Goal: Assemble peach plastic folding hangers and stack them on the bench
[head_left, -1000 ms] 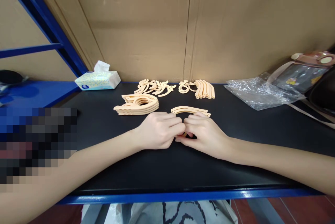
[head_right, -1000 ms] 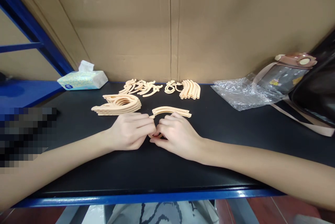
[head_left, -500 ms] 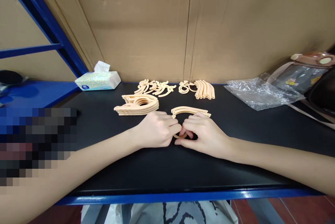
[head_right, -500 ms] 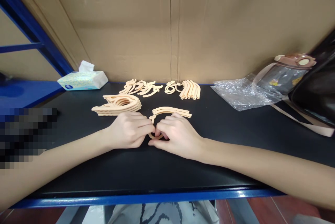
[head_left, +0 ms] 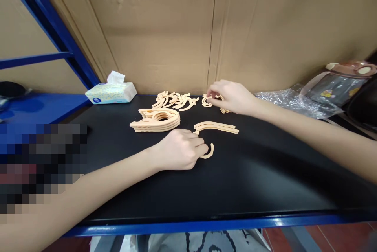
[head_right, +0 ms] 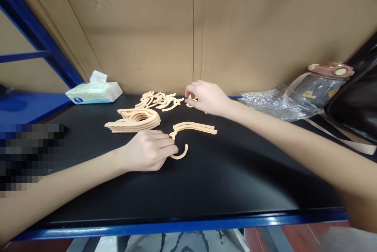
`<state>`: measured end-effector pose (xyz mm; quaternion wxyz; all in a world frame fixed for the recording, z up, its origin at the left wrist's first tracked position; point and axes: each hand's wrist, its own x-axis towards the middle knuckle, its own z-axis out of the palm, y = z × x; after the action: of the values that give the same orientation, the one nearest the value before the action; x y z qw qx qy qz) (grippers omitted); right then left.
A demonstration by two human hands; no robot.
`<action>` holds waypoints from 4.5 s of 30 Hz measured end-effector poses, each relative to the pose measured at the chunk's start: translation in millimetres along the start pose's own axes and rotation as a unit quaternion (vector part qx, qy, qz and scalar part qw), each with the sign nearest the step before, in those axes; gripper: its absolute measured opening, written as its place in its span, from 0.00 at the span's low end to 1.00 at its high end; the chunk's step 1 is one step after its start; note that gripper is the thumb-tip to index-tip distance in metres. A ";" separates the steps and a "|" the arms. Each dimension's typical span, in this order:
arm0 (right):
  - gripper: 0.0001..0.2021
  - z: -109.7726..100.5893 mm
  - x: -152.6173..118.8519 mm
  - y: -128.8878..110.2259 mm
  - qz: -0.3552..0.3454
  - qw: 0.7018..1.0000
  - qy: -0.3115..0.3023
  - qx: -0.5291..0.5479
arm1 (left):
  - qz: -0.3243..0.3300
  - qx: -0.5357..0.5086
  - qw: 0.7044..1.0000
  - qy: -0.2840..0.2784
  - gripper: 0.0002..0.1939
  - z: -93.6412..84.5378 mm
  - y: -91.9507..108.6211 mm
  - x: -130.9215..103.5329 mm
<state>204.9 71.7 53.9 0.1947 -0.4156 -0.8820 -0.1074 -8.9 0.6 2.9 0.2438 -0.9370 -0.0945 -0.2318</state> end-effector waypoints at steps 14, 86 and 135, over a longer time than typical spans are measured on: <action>0.10 71.2 87.8 25.7 -0.116 0.977 -0.136 -0.117 | -0.004 -0.015 1.000 -0.024 0.13 -1.1 0.7 -0.6; 0.14 -17.8 -89.2 5.6 0.024 0.938 -0.176 0.296 | 0.011 0.007 0.999 -0.051 0.15 -1.2 0.2 2.2; 0.16 -5.4 -99.5 -23.7 -0.108 0.987 -0.115 0.027 | -0.363 -0.097 0.874 -0.308 0.03 -26.2 32.4 19.6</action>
<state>245.5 -13.9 15.1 0.0901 -0.3220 -0.9408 -0.0549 7.5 -39.2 19.2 0.0095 -0.8799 -0.4749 -0.0121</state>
